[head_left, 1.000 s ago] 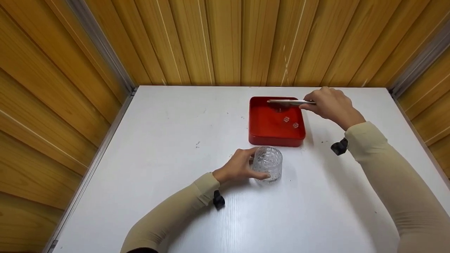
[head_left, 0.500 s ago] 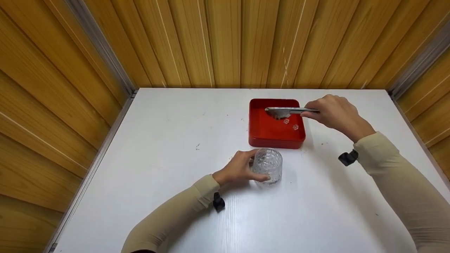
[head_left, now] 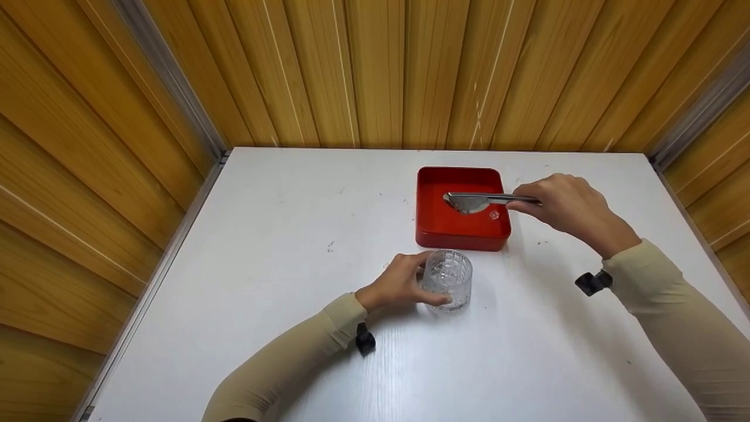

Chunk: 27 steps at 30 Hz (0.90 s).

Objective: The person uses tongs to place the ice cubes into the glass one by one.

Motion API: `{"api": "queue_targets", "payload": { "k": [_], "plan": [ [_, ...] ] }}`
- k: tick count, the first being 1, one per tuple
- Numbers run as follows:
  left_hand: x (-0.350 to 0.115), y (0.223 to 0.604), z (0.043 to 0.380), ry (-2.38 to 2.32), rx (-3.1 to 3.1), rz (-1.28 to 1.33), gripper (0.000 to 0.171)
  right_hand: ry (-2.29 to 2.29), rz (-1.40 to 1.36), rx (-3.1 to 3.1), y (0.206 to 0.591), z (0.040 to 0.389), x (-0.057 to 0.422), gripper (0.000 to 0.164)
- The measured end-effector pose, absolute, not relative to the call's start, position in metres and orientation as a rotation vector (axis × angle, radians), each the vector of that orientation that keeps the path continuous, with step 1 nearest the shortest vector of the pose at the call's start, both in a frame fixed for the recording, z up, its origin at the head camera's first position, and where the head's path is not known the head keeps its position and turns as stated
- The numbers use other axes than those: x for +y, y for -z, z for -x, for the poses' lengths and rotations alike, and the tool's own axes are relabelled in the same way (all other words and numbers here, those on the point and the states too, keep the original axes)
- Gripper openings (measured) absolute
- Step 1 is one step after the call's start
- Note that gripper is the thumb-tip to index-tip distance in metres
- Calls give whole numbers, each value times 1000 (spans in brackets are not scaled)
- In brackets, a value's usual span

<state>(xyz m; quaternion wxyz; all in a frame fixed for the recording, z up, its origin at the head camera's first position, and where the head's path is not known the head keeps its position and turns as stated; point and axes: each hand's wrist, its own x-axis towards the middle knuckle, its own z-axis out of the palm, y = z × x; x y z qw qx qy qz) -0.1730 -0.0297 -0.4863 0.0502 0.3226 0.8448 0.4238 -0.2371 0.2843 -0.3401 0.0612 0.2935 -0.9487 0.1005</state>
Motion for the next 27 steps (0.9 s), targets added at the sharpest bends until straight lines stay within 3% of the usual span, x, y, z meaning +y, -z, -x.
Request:
{"api": "queue_targets", "payload": {
  "k": [20,27],
  "plan": [
    [-30,485,174,-1301,2560,-963,74,-324,-1022,-2746,342,201,281,11],
    [-29,484,173,-1311,2538,-943,75,-337,-1049,-2711,347,187,279,25]
  ]
}}
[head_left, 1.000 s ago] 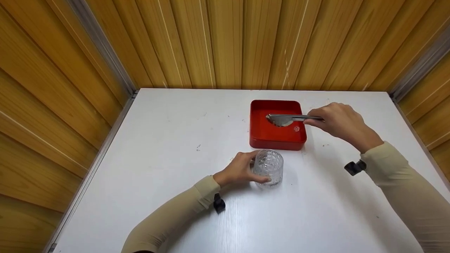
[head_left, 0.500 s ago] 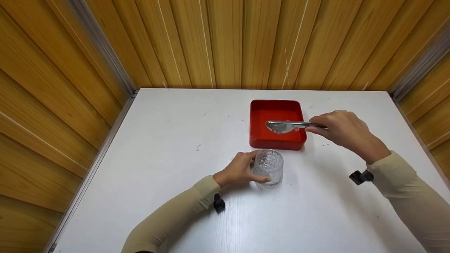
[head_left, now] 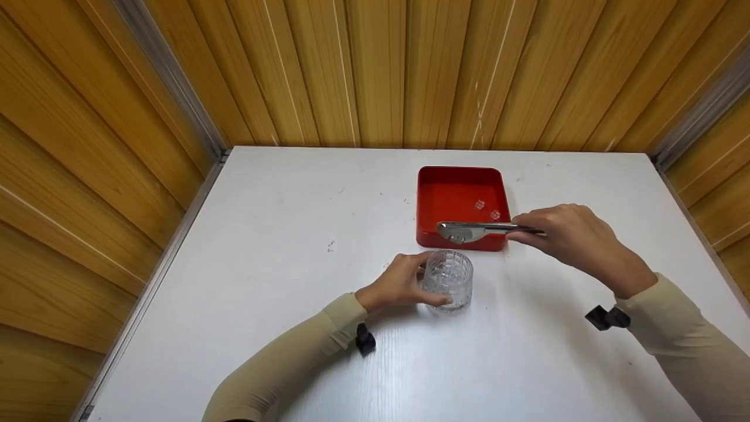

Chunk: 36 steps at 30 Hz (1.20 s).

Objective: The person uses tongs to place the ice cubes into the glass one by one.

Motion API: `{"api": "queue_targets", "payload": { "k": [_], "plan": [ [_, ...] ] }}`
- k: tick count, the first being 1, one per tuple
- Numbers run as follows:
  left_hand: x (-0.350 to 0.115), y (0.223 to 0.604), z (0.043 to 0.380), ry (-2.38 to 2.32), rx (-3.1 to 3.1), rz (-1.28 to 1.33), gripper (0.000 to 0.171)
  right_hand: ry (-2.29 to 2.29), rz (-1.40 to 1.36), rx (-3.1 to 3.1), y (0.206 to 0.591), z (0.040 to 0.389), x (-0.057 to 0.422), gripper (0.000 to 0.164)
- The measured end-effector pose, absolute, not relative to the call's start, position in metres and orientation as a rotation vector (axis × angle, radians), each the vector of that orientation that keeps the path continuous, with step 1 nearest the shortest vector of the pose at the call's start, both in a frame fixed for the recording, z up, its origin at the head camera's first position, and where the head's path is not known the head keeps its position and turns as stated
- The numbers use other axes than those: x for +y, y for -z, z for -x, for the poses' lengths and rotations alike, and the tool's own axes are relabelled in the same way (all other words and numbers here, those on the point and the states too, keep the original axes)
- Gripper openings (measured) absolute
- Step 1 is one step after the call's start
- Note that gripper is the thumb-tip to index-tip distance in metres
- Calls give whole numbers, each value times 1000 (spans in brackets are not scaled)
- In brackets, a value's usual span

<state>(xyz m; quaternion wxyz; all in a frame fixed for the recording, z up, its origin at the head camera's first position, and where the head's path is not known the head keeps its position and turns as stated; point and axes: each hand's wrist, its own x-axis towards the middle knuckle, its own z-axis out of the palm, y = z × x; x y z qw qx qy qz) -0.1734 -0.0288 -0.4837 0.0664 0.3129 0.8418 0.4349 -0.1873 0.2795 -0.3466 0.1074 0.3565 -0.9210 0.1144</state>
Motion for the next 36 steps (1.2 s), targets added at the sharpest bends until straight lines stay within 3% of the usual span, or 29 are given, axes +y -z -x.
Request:
{"api": "queue_targets", "payload": {
  "k": [7,36],
  "plan": [
    [-29,485,173,-1288,2572,-949,79,-354,-1143,-2577,357,177,280,17],
    [-30,484,172,-1332,2546,-1004,62,-376,-1216,-2487,363,165,280,26]
  ]
}}
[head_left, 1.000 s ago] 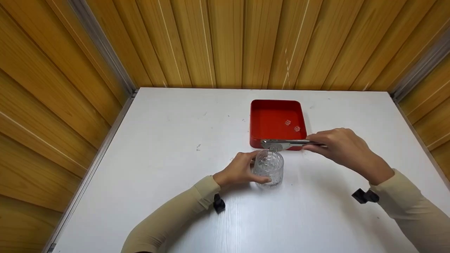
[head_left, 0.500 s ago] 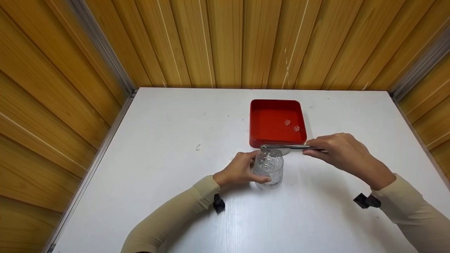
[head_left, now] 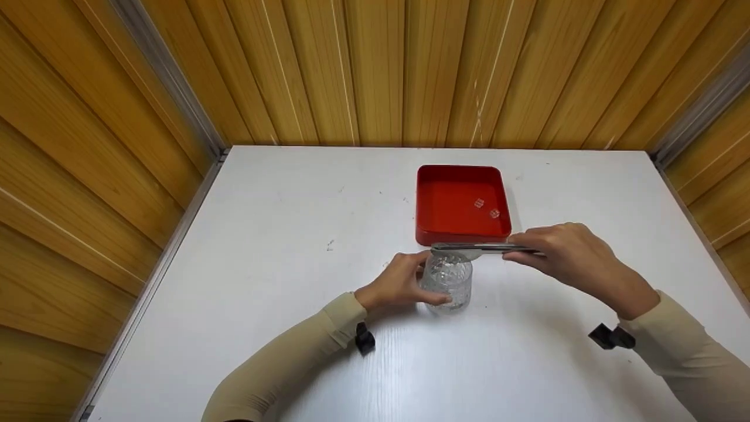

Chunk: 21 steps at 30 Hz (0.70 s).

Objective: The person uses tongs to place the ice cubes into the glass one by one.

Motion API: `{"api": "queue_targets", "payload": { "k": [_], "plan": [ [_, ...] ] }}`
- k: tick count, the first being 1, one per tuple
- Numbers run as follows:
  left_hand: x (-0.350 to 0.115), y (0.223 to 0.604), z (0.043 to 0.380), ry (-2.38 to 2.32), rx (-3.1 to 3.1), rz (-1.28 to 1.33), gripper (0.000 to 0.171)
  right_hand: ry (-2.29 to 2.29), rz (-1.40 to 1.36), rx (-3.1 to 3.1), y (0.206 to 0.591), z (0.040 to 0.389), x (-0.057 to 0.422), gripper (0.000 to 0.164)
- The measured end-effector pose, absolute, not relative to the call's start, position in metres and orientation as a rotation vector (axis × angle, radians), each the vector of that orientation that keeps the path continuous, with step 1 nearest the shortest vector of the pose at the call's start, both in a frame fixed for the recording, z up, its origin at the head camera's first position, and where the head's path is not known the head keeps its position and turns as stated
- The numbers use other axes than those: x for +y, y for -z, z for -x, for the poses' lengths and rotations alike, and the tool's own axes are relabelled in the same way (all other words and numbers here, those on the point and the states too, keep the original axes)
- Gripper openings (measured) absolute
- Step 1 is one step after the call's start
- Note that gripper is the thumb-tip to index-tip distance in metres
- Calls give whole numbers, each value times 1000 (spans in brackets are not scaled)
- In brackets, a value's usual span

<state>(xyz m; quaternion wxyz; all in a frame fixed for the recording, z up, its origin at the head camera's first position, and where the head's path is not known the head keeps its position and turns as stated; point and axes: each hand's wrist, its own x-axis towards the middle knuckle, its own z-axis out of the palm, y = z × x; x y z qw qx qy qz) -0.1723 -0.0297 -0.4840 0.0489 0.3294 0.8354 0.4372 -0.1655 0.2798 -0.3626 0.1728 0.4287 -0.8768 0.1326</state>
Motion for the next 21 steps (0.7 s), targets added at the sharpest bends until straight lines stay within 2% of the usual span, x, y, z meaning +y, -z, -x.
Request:
{"api": "queue_targets", "payload": {
  "k": [6,12,21],
  "plan": [
    [-30,482,173,-1319,2555,-1015,65,-395,-1231,-2479,366,164,282,29],
    [-29,487,170,-1327,2532,-980,65,-396,-1235,-2503,368,161,284,25],
    [-31,485,170,-1313,2542,-968,68,-397,-1229,-2500,366,160,280,34]
  ]
}}
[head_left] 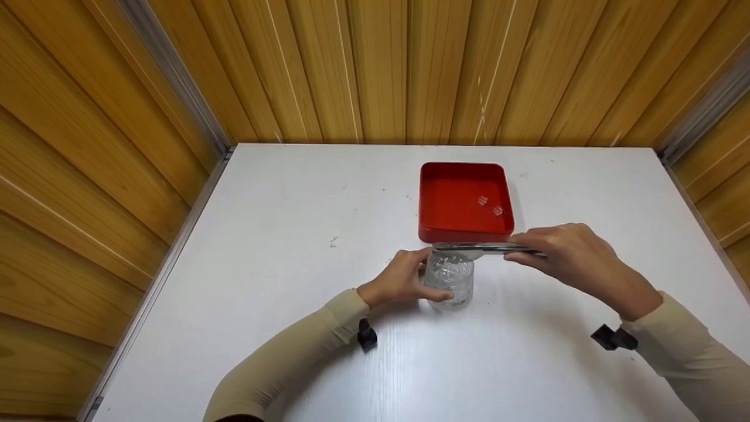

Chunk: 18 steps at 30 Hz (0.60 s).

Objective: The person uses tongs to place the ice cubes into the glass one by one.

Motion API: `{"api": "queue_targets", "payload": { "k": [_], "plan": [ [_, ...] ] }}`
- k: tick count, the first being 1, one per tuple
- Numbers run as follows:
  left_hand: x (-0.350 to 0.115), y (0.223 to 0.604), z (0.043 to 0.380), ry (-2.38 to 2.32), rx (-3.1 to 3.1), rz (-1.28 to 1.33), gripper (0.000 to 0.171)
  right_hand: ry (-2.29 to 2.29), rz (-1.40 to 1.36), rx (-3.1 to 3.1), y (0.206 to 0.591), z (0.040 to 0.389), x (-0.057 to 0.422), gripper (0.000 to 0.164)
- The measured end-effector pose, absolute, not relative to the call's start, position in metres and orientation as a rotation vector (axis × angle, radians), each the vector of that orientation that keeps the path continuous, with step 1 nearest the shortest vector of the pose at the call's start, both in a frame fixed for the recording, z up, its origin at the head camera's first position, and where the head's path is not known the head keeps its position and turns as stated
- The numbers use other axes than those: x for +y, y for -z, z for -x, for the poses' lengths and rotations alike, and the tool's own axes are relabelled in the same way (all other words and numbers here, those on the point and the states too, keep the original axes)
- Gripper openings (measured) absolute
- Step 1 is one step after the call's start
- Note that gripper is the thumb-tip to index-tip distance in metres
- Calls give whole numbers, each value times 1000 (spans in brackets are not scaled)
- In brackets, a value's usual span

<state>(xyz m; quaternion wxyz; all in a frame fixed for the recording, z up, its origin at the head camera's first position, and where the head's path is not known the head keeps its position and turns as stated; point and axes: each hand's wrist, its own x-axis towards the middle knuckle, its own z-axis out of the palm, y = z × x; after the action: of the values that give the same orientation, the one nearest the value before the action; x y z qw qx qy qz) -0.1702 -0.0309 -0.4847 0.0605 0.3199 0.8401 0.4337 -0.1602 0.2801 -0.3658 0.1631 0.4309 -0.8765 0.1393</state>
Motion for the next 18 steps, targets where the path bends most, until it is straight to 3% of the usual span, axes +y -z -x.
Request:
{"api": "queue_targets", "payload": {
  "k": [10,18],
  "plan": [
    [-31,483,172,-1298,2590,-995,74,-316,-1164,-2550,364,161,282,46],
    [-30,483,172,-1299,2573,-1004,72,-320,-1121,-2568,367,164,284,46]
  ]
}}
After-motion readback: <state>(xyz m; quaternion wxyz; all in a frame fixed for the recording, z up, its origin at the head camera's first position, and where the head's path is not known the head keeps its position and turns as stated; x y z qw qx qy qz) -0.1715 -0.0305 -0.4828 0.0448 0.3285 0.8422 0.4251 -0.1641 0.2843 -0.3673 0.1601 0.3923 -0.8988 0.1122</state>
